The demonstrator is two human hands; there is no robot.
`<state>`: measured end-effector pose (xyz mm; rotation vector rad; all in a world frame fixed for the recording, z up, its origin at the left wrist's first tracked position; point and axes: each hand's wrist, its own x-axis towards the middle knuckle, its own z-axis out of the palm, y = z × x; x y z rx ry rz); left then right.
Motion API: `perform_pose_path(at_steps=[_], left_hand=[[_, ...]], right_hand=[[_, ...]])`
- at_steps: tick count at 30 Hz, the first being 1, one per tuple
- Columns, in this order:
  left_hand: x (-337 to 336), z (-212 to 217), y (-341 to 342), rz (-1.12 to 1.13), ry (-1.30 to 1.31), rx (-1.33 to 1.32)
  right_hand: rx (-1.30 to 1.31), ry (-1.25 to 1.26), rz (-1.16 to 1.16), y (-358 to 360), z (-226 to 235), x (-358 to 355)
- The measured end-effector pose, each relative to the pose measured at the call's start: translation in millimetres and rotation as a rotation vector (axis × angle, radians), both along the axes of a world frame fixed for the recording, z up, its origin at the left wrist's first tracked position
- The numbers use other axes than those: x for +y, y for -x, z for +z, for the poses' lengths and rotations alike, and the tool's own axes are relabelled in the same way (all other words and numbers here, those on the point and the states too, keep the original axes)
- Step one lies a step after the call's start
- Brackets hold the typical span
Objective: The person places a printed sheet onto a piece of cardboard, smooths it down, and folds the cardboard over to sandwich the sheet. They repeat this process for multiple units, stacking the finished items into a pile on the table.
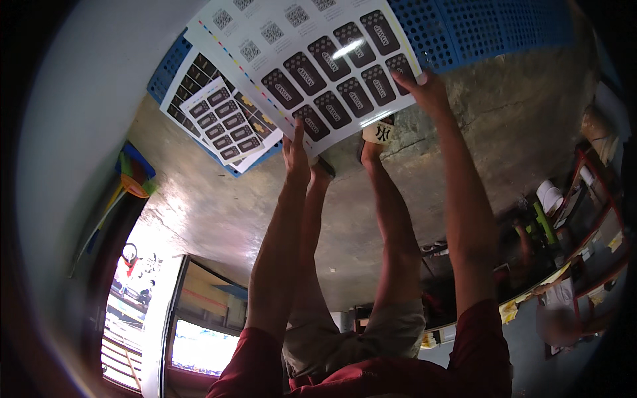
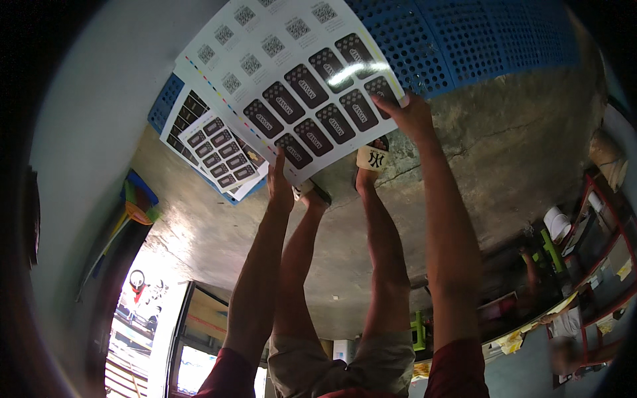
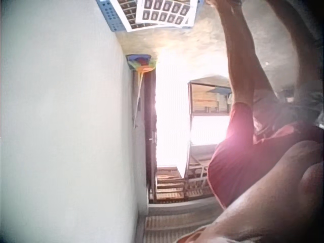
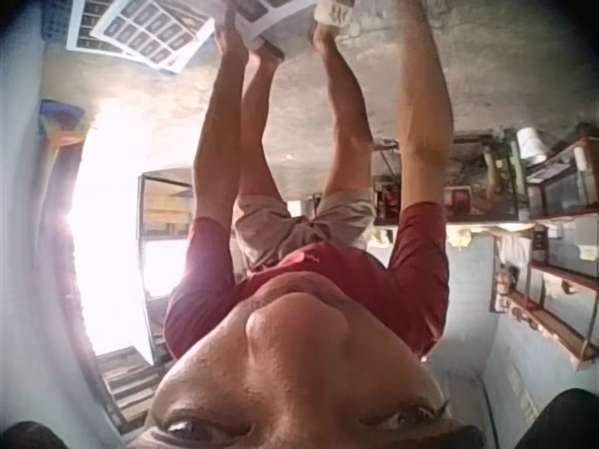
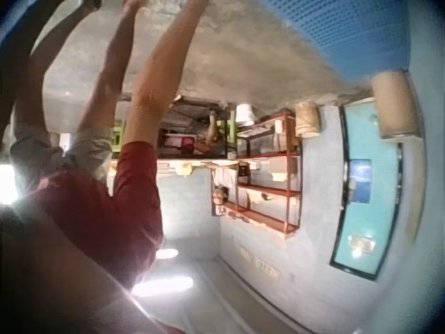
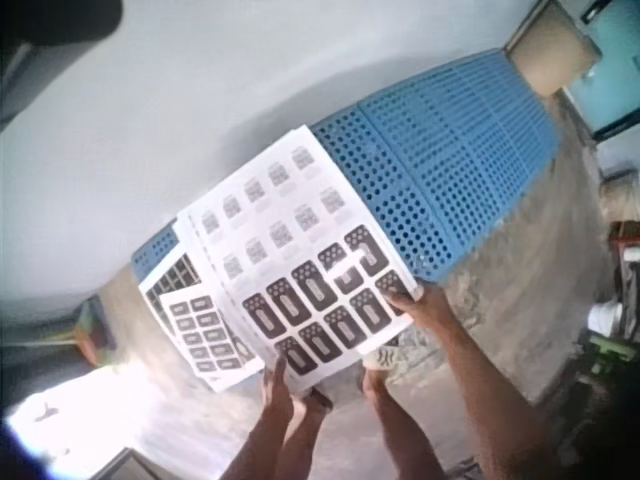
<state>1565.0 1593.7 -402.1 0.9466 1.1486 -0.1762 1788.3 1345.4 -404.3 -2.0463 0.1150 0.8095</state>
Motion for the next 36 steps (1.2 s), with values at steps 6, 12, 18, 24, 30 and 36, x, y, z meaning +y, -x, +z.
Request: perform_pose_path(at_steps=[6, 12, 18, 24, 30, 36], left_hand=[[-2.9, 10.9, -9.8, 0.002, -0.123, 0.070], [76.1, -15.1, 27.3, -0.173, -0.211, -0.015], [83.1, -13.1, 31.9, -0.101, -0.162, -0.060], [-31.7, -27.2, 70.9, 0.226, -0.012, -0.149], [-138.4, 14.7, 62.5, -0.076, 0.147, 0.150], [-21.8, 31.8, 74.2, -0.677, -0.536, -0.010]], right_hand=[[-0.128, 0.222, -0.054, 33.6, 3.1, -2.5], [0.081, 0.060, -0.175, 99.7, 25.7, 15.7], [0.239, -0.377, -0.724, 164.2, 5.0, 20.2], [0.707, -0.887, -1.139, 216.5, -33.8, 21.9], [0.639, -0.821, -0.969, 136.5, -33.2, -50.9], [0.613, -0.687, -0.928, 102.5, -41.2, -77.8]])
